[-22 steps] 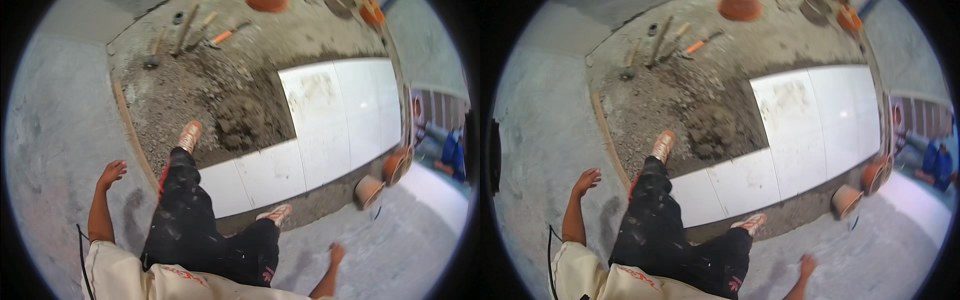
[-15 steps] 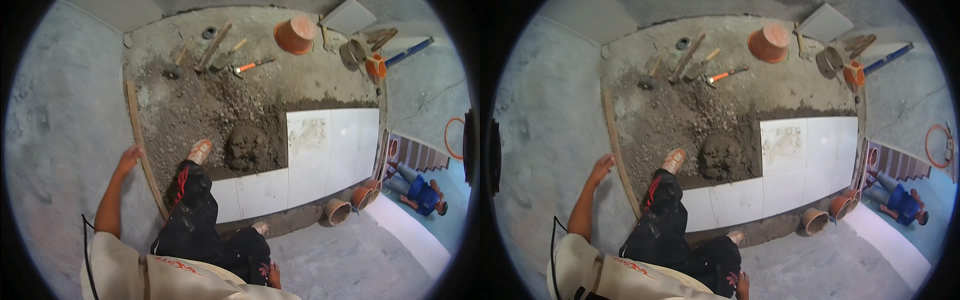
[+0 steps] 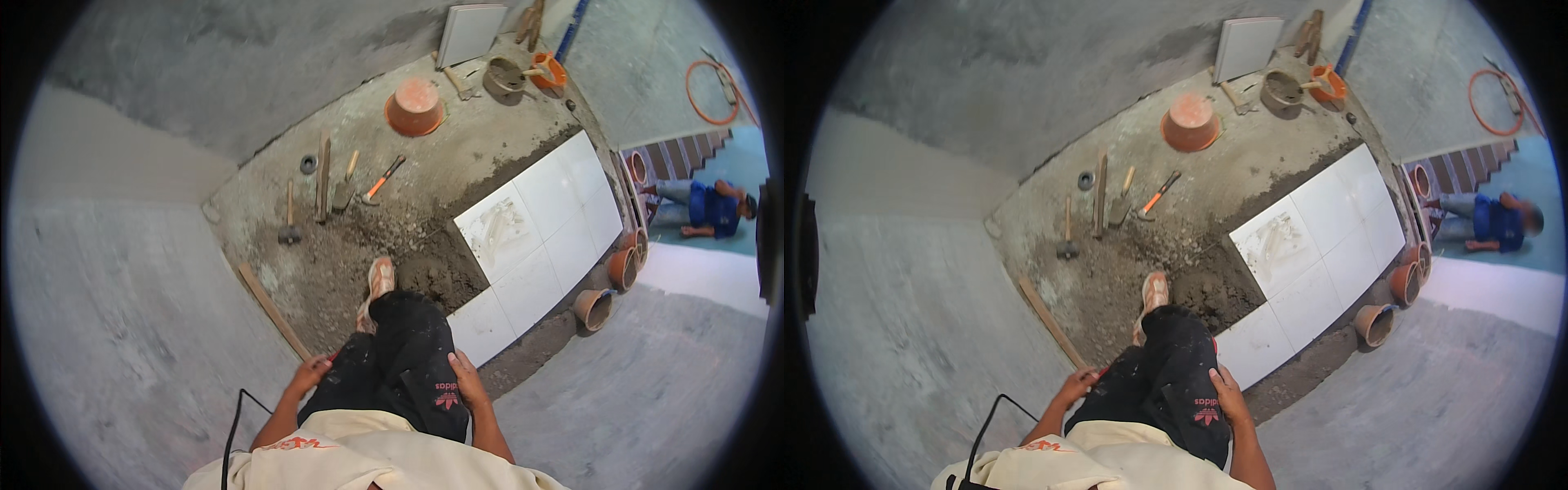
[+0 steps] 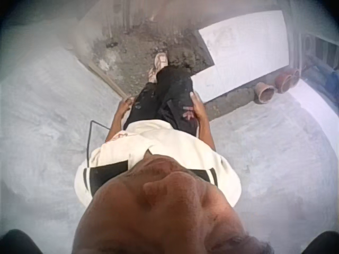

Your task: The person installs white floor tiles by tapping them with a rubber mallet, cleaning the surface with a brush and water, and spreading cement with a trowel. The person repeatedly adjusts tile positions and cleans excess material from the joints.

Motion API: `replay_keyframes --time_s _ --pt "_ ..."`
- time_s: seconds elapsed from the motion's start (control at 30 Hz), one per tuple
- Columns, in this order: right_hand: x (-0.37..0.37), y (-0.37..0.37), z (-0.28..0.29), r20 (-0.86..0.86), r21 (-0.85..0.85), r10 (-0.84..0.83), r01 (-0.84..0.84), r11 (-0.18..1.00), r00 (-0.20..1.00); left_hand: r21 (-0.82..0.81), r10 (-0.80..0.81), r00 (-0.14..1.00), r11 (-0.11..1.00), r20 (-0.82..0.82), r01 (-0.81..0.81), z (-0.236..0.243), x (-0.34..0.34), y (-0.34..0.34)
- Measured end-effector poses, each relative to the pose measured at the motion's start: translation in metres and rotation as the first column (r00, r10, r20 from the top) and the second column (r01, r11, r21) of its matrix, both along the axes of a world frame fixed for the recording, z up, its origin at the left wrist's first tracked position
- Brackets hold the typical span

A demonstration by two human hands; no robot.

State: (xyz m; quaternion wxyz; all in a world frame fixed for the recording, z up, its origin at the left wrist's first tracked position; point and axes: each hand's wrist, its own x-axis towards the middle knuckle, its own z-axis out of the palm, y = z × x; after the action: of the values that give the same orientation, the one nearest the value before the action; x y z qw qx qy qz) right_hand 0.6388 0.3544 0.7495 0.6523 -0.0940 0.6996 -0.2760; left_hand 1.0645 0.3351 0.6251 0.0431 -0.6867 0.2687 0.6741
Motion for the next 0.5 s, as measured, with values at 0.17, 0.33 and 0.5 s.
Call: replay_keyframes --time_s 0.17,0.33,0.5 --pt "-0.012 -0.018 -0.017 0.087 0.188 0.150 -0.165 0.968 0.985 -0.003 -0.472 0.874 0.880 -0.116 0.475 0.027 -0.050 -0.108" --pt "-0.019 -0.062 -0.040 -0.180 0.044 0.292 -0.289 0.956 0.939 0.002 -0.688 0.719 0.722 -0.096 0.692 0.042 -0.088 -0.254" --pt "-0.039 -0.143 -0.006 -0.263 0.061 0.158 -0.147 0.987 0.952 -0.198 -0.925 0.370 0.347 0.090 0.917 0.073 -0.160 -0.385"
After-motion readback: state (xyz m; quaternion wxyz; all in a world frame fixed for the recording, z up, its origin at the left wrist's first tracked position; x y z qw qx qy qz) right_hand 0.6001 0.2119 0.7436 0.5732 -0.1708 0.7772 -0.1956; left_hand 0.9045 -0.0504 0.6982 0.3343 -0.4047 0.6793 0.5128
